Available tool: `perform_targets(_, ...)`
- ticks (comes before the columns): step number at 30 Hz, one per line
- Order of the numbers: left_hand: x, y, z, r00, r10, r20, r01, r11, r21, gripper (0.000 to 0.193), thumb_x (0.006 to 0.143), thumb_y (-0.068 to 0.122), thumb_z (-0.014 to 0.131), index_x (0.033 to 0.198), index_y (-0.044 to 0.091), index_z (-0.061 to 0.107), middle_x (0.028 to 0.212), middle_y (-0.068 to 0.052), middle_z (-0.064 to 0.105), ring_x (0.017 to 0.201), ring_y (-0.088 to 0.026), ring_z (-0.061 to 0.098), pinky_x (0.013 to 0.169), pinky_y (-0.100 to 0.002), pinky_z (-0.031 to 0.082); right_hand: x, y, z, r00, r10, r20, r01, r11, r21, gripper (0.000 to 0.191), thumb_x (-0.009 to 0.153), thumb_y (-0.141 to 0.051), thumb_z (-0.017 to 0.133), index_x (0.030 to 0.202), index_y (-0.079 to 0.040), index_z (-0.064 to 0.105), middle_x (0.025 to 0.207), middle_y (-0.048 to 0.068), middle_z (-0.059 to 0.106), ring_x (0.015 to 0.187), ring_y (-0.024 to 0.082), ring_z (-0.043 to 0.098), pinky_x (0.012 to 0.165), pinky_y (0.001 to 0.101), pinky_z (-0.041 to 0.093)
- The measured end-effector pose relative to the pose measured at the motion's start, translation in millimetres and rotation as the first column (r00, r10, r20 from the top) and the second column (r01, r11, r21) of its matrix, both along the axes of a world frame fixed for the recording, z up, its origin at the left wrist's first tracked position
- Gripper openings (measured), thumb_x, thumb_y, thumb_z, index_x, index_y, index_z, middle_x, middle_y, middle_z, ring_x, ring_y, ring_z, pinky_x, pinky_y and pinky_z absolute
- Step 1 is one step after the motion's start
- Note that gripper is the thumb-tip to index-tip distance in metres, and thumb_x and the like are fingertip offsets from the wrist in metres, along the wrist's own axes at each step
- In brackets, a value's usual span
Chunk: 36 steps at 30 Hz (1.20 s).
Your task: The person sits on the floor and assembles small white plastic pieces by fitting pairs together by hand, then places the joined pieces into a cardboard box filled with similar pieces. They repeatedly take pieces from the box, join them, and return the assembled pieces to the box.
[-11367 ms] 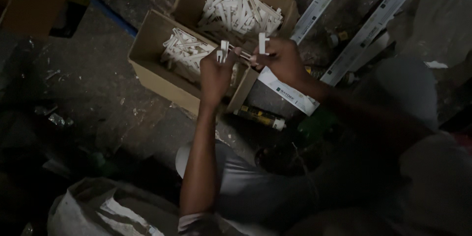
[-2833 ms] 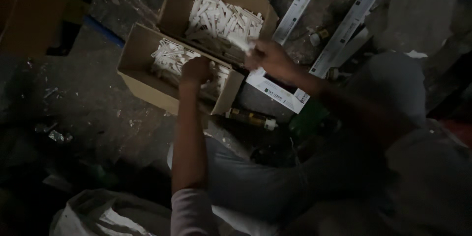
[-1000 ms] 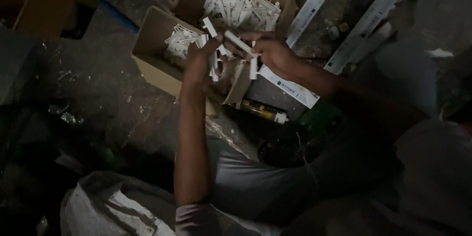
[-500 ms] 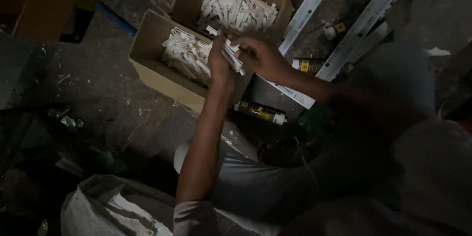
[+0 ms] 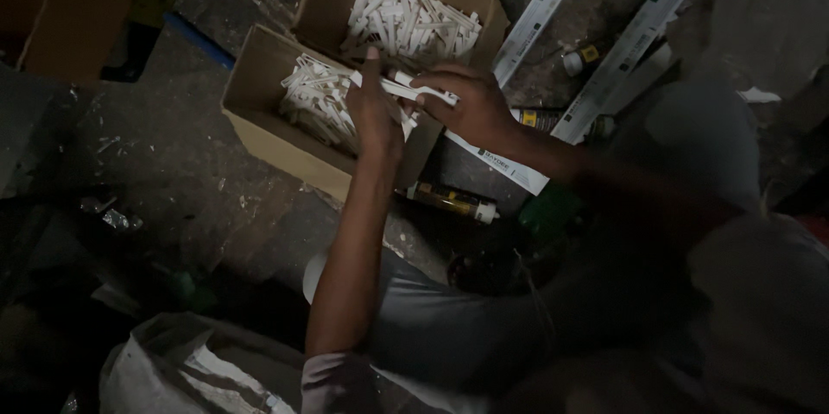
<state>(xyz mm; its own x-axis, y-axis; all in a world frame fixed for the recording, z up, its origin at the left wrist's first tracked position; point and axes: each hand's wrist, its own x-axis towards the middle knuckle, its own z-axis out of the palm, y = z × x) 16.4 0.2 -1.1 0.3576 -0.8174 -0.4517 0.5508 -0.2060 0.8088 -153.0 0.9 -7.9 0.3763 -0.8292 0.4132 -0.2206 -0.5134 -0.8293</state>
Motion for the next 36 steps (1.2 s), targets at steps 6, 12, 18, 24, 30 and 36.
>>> perform_targets(6,-2,2,10,0.999,0.013,0.053,-0.019,0.994,0.111,0.032,0.093,0.035,0.071,0.08,0.01,0.057,0.061,0.0,0.051,0.043,-0.013,0.044,0.036,-0.032,0.031,-5,-9,9,0.981,-0.192,0.04,0.194,0.979,-0.057,0.021,0.094,-0.002,0.079,0.114,-0.004,0.073,0.109,0.012,0.072,0.1,0.029,0.074,0.079,0.0363,0.057)
perform_targets(12,-7,7,9,0.937,-0.239,0.253,0.263,0.963,-0.064,0.036,0.098,0.028,0.072,0.073,0.007,0.056,0.057,-0.001,0.051,0.041,-0.012,0.044,0.037,-0.03,0.032,-9,-11,10,0.985,-0.171,-0.003,0.169,0.976,-0.135,0.022,0.095,-0.007,0.081,0.115,-0.006,0.073,0.108,0.01,0.073,0.096,0.026,0.074,0.077,0.0383,0.059)
perform_targets(18,3,5,20,0.818,-0.326,0.474,0.387,0.921,-0.035,0.034,0.099,0.029,0.068,0.077,0.004,0.066,0.056,0.0,0.057,0.042,-0.009,0.048,0.039,-0.029,0.033,-15,-21,3,0.992,-0.124,-0.015,0.124,0.979,0.161,0.03,0.096,-0.013,0.079,0.123,-0.003,0.072,0.105,0.012,0.073,0.094,0.024,0.071,0.074,0.0393,0.057)
perform_targets(24,13,6,31,0.635,-0.404,0.658,0.532,0.847,0.006,0.036,0.102,0.03,0.066,0.077,0.004,0.067,0.055,0.0,0.056,0.045,-0.008,0.049,0.043,-0.028,0.036,-21,-28,-11,0.987,-0.07,0.145,0.032,0.968,0.25,0.021,0.102,-0.014,0.076,0.12,-0.004,0.076,0.115,0.014,0.078,0.109,0.023,0.075,0.09,0.0381,0.059)
perform_targets(30,11,2,14,0.734,-0.281,0.619,0.395,0.917,-0.053,0.033,0.099,0.021,0.068,0.072,0.003,0.062,0.056,0.0,0.058,0.045,-0.009,0.051,0.042,-0.029,0.038,-17,-24,-12,0.998,-0.063,-0.008,0.062,0.993,-0.104,0.02,0.102,-0.006,0.074,0.122,-0.004,0.076,0.12,0.015,0.076,0.113,0.028,0.074,0.093,0.0407,0.06)
perform_targets(36,20,4,8,0.837,-0.178,0.518,0.274,0.955,-0.114,0.03,0.098,0.017,0.067,0.073,0.001,0.061,0.058,-0.003,0.059,0.045,-0.01,0.052,0.042,-0.03,0.038,-13,-13,-4,0.989,-0.147,0.0,0.143,0.965,-0.221,0.037,0.094,-0.007,0.082,0.129,0.001,0.072,0.102,0.015,0.073,0.084,0.025,0.071,0.073,0.0361,0.058)
